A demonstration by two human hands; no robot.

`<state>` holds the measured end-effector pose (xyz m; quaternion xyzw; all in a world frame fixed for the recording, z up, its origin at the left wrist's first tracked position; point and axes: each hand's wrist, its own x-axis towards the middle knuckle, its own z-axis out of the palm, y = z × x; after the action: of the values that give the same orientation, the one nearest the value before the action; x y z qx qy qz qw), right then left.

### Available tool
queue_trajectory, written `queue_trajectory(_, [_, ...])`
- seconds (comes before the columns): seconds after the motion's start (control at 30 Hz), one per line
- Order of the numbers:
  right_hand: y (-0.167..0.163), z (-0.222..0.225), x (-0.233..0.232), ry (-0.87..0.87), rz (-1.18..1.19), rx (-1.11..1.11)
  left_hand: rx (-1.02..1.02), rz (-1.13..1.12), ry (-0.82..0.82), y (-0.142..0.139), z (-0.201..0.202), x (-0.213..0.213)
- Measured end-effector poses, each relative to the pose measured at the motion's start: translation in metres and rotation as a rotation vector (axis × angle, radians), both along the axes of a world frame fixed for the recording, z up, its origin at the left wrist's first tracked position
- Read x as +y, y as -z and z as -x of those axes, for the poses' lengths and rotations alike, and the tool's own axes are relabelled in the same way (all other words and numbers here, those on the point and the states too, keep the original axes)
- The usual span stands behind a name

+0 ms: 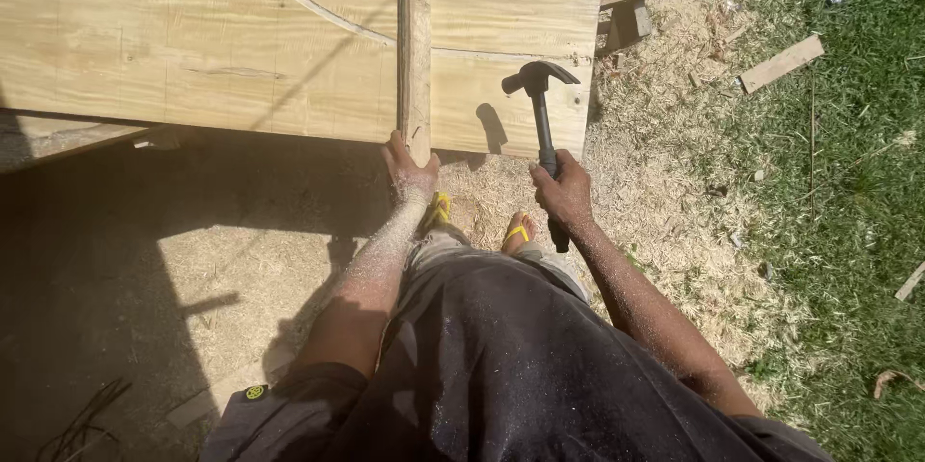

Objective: The person marks lines on a large plywood sheet using a steel ruler and pencil, repositioning the ruler repeatedly across the surface. They then place a wooden batten along the marked line, hammer it to secure it, and use a circular saw guided along the batten to cut the plywood.

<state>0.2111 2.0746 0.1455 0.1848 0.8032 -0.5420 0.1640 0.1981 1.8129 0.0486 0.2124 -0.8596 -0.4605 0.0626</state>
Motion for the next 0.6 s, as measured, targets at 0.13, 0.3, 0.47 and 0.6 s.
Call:
queue_trajectory(0.13, [-0.003, -0.001, 0.001, -0.05, -0.113, -0.039, -0.047, -0.008, -0.009, -0.007, -0.013, -0.01])
queue_trajectory(0.3, [0.005, 0.0, -0.029, -0.024, -0.038, 0.002, 0.06, -0.037, 0.038, -0.004, -0.014, 0.019])
queue_trajectory(0.47, [0.002, -0.003, -0.074, 0.019, -0.037, -0.011, 0.049, -0.043, 0.155, -0.006, -0.003, -0.015])
queue_trajectory(0.6, [-0.003, -0.006, -0.1, 0.005, -0.089, -0.022, 0.103, 0.025, 0.21, -0.006, 0.003, -0.039])
